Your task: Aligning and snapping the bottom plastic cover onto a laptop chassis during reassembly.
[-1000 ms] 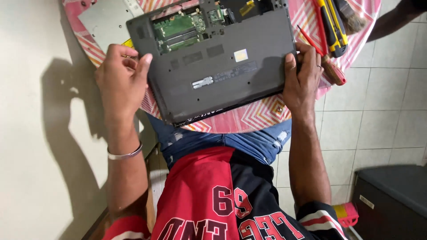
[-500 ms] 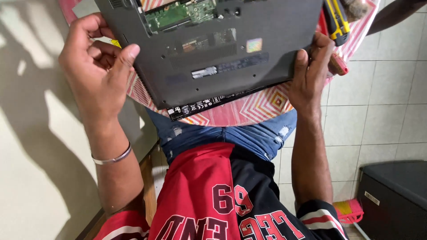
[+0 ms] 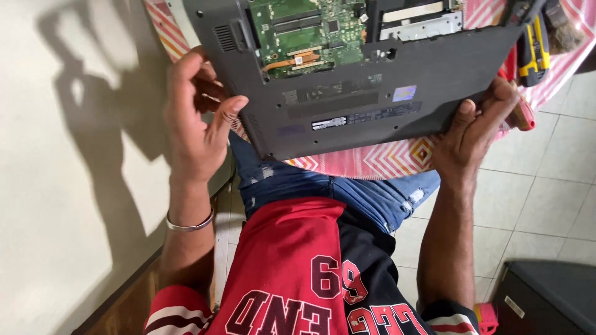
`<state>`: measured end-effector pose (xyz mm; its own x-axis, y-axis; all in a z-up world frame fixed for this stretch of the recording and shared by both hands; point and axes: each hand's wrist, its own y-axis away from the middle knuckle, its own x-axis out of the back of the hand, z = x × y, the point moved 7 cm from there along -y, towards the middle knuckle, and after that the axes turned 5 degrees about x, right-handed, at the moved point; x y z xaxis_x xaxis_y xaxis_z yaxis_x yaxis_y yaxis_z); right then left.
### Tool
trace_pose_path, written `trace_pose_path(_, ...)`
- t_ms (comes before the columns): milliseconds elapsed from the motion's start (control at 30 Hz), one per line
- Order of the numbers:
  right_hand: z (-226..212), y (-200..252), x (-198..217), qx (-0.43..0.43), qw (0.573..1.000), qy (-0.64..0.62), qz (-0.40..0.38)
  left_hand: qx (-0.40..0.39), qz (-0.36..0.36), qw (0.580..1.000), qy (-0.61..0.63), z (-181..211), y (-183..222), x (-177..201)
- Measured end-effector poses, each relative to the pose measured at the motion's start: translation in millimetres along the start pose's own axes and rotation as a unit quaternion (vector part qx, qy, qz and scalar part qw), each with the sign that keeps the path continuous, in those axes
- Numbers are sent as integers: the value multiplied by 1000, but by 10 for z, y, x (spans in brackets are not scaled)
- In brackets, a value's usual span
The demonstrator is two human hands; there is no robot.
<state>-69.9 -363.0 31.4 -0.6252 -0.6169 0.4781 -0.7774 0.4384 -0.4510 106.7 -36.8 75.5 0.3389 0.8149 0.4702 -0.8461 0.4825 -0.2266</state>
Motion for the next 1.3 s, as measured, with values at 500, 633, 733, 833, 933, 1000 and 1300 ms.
trace_pose_path(500,11,19,-29,25,993,111,25,78,-161,984,-1,-423,298,-403)
trace_pose_path(633,1,-2,-18,42,984,167,37,17,-206,976,-68,-357,426,-377)
trace_pose_path(733,11,-30,20,36,984,172,33,66,-237,967,-60,-490,532,-430)
trace_pose_path(833,27,-26,50,47,987,151,29,3,-165,985,-45,-449,560,-389)
trace_pose_path(933,214,75,100,50,987,153,8,16,-139,990,27,-424,557,-379)
trace_pose_path(1000,235,96,70,47,986,158,-20,6,-130,991,9,-455,577,-379)
trace_pose_path(1300,262,237,258,10,975,81,-207,-45,-104,992,-50,-323,567,-364)
